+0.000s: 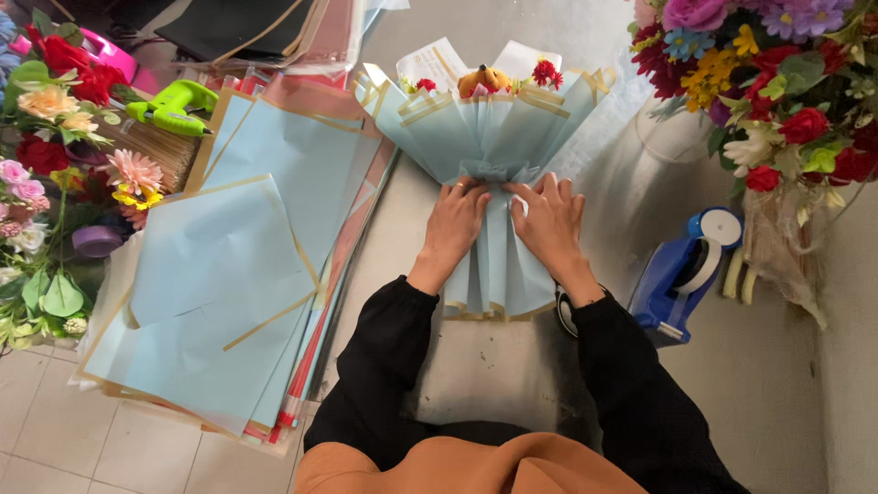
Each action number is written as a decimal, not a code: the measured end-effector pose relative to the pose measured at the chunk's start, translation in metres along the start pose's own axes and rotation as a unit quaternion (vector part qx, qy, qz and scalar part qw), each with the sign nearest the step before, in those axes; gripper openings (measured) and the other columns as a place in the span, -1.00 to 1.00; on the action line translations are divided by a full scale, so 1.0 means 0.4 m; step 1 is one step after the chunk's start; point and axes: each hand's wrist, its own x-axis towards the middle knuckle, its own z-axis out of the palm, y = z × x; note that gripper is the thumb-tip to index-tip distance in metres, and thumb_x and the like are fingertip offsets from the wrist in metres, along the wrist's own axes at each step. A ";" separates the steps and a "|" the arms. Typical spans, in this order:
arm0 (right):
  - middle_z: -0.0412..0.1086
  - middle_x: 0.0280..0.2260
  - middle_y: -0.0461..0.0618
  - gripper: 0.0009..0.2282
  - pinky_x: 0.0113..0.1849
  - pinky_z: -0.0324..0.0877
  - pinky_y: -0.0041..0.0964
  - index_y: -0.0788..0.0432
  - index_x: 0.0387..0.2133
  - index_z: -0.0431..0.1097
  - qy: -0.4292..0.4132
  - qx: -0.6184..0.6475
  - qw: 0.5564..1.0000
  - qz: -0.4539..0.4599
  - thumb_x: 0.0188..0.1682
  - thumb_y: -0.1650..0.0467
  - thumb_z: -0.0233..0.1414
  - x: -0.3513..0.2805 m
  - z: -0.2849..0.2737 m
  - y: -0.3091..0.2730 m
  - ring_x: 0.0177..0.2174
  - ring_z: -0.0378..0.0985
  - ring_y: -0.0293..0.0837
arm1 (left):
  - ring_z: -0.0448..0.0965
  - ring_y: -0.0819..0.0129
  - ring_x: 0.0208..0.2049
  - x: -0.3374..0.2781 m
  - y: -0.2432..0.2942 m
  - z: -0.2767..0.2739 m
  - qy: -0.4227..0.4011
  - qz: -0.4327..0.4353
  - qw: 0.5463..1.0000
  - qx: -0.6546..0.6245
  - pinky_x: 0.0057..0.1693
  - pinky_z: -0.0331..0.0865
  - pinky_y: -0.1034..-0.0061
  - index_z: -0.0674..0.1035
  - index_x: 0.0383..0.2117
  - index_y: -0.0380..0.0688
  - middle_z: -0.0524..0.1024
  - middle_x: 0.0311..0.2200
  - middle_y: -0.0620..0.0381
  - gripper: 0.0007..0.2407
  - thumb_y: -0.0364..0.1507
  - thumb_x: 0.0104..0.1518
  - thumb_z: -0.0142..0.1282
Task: The person folds and pleats sheets of light-blue wrapping paper, securing them with tape to the base of a floral bouquet.
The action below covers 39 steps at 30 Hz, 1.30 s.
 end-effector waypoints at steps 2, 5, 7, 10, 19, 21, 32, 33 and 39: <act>0.27 -0.30 -0.04 -0.80 -0.23 0.34 0.07 -0.33 -0.11 0.56 -0.013 0.034 0.999 0.011 0.03 0.21 0.06 0.005 0.015 0.012 -0.22 0.41 0.12 | 0.57 0.13 -0.15 0.000 0.007 0.002 -0.001 -0.005 1.000 0.012 -0.11 0.54 0.33 0.64 -0.11 0.06 0.49 -0.14 0.16 -0.74 -0.21 0.39 -0.13; 0.32 -0.30 -0.01 -0.81 -0.20 0.39 0.03 -0.29 -0.07 0.56 -0.029 0.162 0.985 0.048 0.10 0.20 0.05 -0.006 0.040 0.071 -0.25 0.47 0.11 | 0.58 0.14 -0.14 -0.012 0.018 -0.024 -0.019 -0.040 0.999 -0.006 -0.09 0.53 0.32 0.61 -0.11 0.06 0.50 -0.12 0.15 -0.74 -0.23 0.41 -0.18; 0.36 -0.30 0.01 -0.82 -0.19 0.43 -0.05 -0.28 -0.04 0.56 -0.034 0.252 0.964 0.073 0.16 0.21 0.04 -0.014 0.002 0.109 -0.27 0.53 0.07 | 0.59 0.14 -0.12 -0.026 0.032 -0.081 -0.037 -0.069 0.996 -0.038 -0.04 0.52 0.31 0.60 -0.11 0.06 0.52 -0.11 0.13 -0.73 -0.22 0.43 -0.21; 0.42 -0.25 0.09 -0.79 -0.09 0.45 -0.05 -0.21 0.01 0.54 -0.054 0.327 0.936 0.120 0.16 0.20 0.06 -0.059 -0.112 0.121 -0.18 0.57 0.15 | 0.60 0.22 -0.11 -0.069 0.066 -0.193 0.048 -0.078 0.995 -0.030 -0.04 0.47 0.24 0.61 -0.05 0.27 0.60 -0.16 0.30 -0.82 -0.20 0.36 -0.01; 0.00 0.37 0.29 -0.41 0.23 0.07 0.31 0.16 0.40 -0.01 -0.181 0.168 0.968 -0.045 0.22 0.06 -0.32 -0.294 -0.153 -0.156 0.33 0.03 0.25 | -0.02 0.14 0.48 -0.163 0.133 -0.183 -0.177 -0.035 0.984 -0.017 0.40 -0.17 -0.16 0.33 0.36 0.35 0.20 0.42 0.32 -0.62 -0.13 0.45 -0.33; 0.02 0.32 0.50 -0.35 0.15 0.13 0.36 0.41 0.35 0.02 -0.116 0.121 0.975 -0.146 0.19 0.10 -0.21 -0.402 -0.085 -0.174 0.25 0.08 0.51 | 0.10 0.39 0.45 -0.204 0.142 -0.184 -0.105 0.019 0.994 0.008 0.44 -0.30 0.04 0.26 0.39 0.24 0.31 0.37 0.34 -0.62 -0.34 0.44 -0.20; 0.44 -0.28 -0.09 -0.88 -0.17 0.30 -0.32 0.13 -0.23 0.42 0.021 0.292 0.952 0.093 0.03 0.40 0.18 -0.517 -0.289 -0.081 -0.30 0.42 -0.18 | 0.40 0.35 -0.18 -0.465 0.231 -0.255 0.258 -0.210 0.917 -0.220 0.08 0.20 0.42 0.46 -0.26 0.00 0.40 -0.25 0.24 -0.74 -0.15 0.13 0.17; 0.41 -0.24 -0.09 -0.80 -0.17 0.22 -0.26 0.13 -0.16 0.40 0.060 0.242 0.965 0.080 0.02 0.40 0.24 -0.505 -0.292 -0.083 -0.24 0.38 -0.14 | 0.41 0.33 -0.20 -0.504 0.218 -0.225 0.244 -0.116 0.959 -0.086 0.07 0.08 0.37 0.51 -0.36 0.10 0.43 -0.29 0.32 -0.74 -0.21 0.00 0.39; 0.37 -0.25 -0.04 -0.59 -0.17 0.19 -0.14 0.18 -0.07 0.38 0.122 0.226 0.964 -0.068 -0.13 0.36 0.37 -0.417 -0.215 -0.142 -0.31 0.36 -0.05 | 0.18 0.41 -0.15 -0.459 0.241 -0.193 0.180 -0.089 0.971 0.129 0.01 0.11 0.43 0.57 -0.20 0.44 0.19 -0.24 0.42 -0.69 0.07 -0.01 0.29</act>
